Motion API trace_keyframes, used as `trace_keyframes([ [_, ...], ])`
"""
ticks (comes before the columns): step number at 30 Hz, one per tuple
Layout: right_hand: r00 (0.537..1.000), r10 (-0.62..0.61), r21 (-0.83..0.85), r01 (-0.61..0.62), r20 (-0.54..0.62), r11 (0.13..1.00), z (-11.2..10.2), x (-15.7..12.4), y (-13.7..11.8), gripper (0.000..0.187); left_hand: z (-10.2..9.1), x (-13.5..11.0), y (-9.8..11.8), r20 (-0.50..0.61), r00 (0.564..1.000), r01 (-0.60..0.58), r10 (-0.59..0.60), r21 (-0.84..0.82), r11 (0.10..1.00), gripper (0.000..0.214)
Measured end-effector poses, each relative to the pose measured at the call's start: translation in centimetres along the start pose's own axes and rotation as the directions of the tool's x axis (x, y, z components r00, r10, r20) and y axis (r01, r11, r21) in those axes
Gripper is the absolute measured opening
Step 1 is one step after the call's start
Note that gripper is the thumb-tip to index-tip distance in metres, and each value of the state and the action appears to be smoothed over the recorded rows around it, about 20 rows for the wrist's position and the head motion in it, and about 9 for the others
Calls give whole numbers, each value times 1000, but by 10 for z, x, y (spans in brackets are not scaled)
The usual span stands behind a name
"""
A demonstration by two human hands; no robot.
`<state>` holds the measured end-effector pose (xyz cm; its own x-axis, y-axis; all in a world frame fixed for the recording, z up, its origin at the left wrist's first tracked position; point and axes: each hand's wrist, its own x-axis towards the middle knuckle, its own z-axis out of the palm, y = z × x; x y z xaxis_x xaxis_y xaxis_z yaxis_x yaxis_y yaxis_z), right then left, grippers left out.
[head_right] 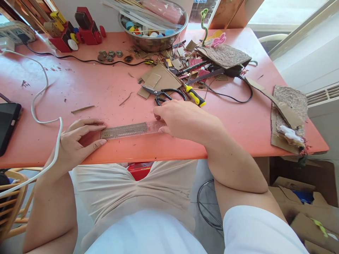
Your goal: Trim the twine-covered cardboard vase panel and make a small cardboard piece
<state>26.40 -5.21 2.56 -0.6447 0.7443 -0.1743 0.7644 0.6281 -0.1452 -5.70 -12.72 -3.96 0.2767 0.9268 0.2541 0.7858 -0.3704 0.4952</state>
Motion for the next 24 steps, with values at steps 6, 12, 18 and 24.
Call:
trace_keyframes([
  [6, 999, -27, 8, 28, -44, 1000, 3, 0, 2, 10, 2, -1, -2, -11, 1000, -10, 10, -5, 1000, 28],
  [12, 999, -33, 30, 34, -35, 999, 3, 3, -3, 10, 1, 0, -1, -5, 1000, -7, 7, -11, 1000, 27],
  [18, 1000, -1, 60, 2, -16, 998, 5, 5, -7, 7, 1, 1, 1, 0, 1000, 22, -22, -7, 1000, 29],
  [24, 999, -31, 51, 33, -28, 998, 6, 5, -5, 10, 1, 1, 0, 2, 1000, 13, -13, -12, 1000, 28],
])
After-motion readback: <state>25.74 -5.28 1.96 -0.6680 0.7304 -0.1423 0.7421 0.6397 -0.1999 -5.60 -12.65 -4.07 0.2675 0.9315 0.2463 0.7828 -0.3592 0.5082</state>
